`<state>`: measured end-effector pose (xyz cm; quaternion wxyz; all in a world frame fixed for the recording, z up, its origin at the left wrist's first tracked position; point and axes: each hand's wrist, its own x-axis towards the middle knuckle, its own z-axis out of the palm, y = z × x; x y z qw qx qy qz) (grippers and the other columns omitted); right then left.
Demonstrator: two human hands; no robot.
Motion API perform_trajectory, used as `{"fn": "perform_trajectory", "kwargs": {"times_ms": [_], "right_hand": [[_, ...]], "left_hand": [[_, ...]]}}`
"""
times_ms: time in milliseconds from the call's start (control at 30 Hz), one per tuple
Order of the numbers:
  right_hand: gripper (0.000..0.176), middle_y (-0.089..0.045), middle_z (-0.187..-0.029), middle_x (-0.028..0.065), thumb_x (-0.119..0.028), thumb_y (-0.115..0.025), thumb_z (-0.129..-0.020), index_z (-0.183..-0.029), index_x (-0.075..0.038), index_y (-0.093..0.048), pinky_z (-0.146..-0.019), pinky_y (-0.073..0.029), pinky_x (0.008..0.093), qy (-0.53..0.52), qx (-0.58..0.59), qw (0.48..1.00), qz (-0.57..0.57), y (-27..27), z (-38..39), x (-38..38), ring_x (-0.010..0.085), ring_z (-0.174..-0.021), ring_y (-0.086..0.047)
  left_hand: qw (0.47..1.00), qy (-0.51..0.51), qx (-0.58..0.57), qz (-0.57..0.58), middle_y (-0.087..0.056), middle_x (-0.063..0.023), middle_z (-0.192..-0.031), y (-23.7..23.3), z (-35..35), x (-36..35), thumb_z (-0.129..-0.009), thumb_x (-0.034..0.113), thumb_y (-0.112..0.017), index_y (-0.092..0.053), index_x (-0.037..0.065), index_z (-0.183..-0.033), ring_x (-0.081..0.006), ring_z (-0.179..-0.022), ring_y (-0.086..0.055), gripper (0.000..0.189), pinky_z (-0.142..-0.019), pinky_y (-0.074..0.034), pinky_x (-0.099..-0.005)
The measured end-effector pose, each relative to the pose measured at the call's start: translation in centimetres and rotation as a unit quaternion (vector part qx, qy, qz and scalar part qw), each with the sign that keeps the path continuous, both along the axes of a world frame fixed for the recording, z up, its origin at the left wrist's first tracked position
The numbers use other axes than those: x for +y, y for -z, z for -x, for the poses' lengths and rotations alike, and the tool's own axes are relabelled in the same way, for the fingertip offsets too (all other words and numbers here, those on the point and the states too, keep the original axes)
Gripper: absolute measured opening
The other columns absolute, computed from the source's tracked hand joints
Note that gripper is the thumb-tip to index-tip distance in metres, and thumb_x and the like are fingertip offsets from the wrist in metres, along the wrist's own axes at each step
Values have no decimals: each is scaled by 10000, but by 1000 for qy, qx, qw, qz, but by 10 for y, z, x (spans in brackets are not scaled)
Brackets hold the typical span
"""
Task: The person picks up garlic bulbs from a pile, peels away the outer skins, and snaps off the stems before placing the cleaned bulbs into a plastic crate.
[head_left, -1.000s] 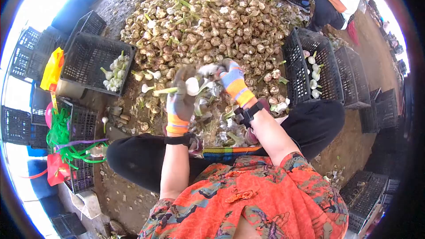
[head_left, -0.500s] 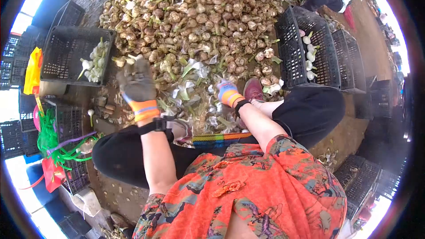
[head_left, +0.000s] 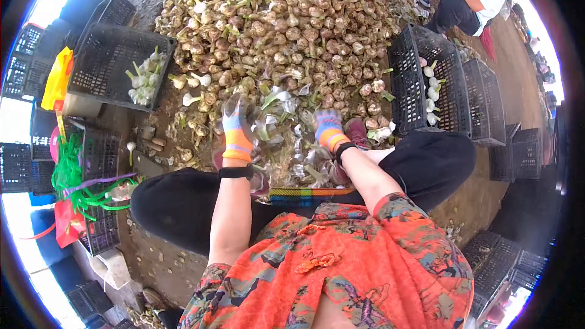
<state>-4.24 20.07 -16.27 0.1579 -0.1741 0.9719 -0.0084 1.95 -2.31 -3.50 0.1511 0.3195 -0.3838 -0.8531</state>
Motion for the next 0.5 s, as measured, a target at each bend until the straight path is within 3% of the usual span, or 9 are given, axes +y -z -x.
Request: {"fn": "perform_trajectory", "kwargs": {"times_ms": [100,167,233,300,333,367,433,467,500], "right_hand": [[234,-602,-951,146,-147,-506,-814,-997,-28,-589,-778,-465,352,228,-55,895,380,1,40,17,257,-860,-578],[296,-620,-940,102,-125,-610,-777,-1046,-9,-569,-732,-501,338,208,-439,542,685,-25,58,20,208,-830,-597],[268,-618,-965,82,-99,-573,-805,-1055,0,-565,-735,-510,313,151,-508,501,684,-151,26,4,185,-860,-601],[217,-609,-1018,24,-87,-582,-823,-1035,-42,-581,-736,-494,284,-27,-358,636,683,-162,17,-15,151,-850,-587],[239,-597,-1042,53,-117,-529,-857,-1074,-21,-557,-805,-484,286,36,-482,553,679,-175,19,-21,171,-905,-586],[239,-597,-1042,53,-117,-529,-857,-1074,-21,-557,-805,-484,286,34,-481,552,681,-172,20,-22,171,-905,-586],[272,-590,-1037,101,-170,-448,-903,-1083,16,-531,-824,-486,307,108,-563,289,767,-164,21,-21,187,-911,-585],[301,-588,-1018,141,-173,-409,-913,-1086,50,-510,-812,-495,334,121,-395,443,796,-183,3,-31,209,-897,-587],[301,-588,-1018,141,-173,-409,-913,-1086,50,-510,-812,-495,334,119,-394,442,797,-182,-3,-32,209,-897,-587]], "left_hand": [[998,60,6,6,-557,-62,-1087,8,3,8,-833,128,-591,-457,123,-1217,-205,-904,-558,407,-734,-489,-336],[979,154,81,107,-502,-79,-1198,11,7,23,-845,119,-573,-410,95,-1272,-202,-1043,-508,458,-849,-446,-313],[942,241,124,199,-424,-77,-1287,-5,8,40,-879,140,-526,-351,55,-1316,-161,-1180,-396,478,-938,-370,-279],[883,284,182,326,-416,-85,-1294,-31,4,53,-882,156,-522,-333,37,-1322,-168,-1168,-408,493,-952,-360,-284],[937,256,197,131,-437,-96,-1267,-35,5,56,-879,163,-528,-362,25,-1293,-174,-1134,-442,467,-948,-365,-281],[937,256,198,134,-437,-96,-1267,-39,5,54,-879,163,-528,-362,25,-1293,-174,-1134,-442,467,-948,-365,-281],[926,238,230,184,-476,-98,-1213,-49,5,49,-869,145,-539,-397,20,-1252,-183,-1085,-482,427,-927,-397,-300],[933,213,251,147,-507,-93,-1159,-53,3,48,-849,88,-552,-422,16,-1215,-189,-1044,-506,395,-894,-434,-324],[942,183,246,136,-513,-96,-1147,-58,1,47,-817,34,-576,-420,10,-1213,-197,-1031,-515,427,-875,-451,-341]]}}
